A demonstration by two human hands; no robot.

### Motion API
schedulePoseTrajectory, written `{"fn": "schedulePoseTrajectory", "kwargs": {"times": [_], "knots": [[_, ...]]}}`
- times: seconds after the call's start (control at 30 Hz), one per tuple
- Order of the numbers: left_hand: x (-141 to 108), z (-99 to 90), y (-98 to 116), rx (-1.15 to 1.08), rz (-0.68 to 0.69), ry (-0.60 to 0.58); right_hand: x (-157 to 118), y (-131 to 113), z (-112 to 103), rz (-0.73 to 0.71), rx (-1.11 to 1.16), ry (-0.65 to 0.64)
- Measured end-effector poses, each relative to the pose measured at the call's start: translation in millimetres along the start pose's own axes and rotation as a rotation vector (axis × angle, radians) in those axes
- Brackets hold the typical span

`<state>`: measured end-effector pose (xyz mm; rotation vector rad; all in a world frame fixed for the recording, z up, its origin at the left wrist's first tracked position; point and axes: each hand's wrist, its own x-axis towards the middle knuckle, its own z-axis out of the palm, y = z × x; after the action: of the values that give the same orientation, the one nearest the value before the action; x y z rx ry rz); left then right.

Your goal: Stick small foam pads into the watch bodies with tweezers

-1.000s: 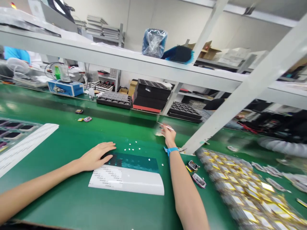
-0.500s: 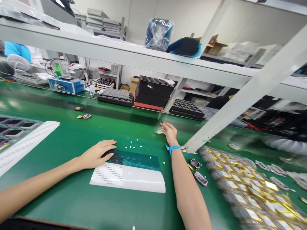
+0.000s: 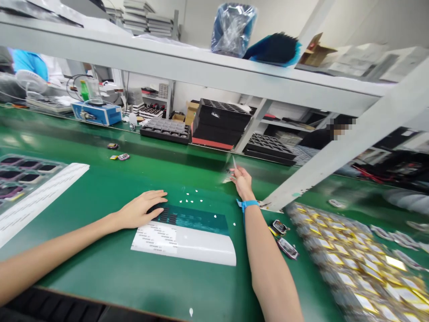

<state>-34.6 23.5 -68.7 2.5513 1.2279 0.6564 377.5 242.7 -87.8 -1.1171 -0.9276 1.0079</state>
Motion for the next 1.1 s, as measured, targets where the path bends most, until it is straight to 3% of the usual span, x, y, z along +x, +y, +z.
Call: {"fn": "schedulePoseTrajectory", "kwargs": {"times": [0.23, 0.57, 1.1], "knots": [[4.9, -5.1, -1.5, -0.085, -0.082, 0.041, 1.6, 3.8, 2.0, -0.065, -0.139, 0.041], [3.8, -1.4, -5.9, -0.156, -0.075, 0.061, 10.0, 4.7, -12.6, -0.151, -0.42, 0.198], [2.6, 2.0, -6.4, -0.086, -0.067, 0.012, 8.8, 10.7, -3.1, -0.011, -0.423, 0.009]]}}
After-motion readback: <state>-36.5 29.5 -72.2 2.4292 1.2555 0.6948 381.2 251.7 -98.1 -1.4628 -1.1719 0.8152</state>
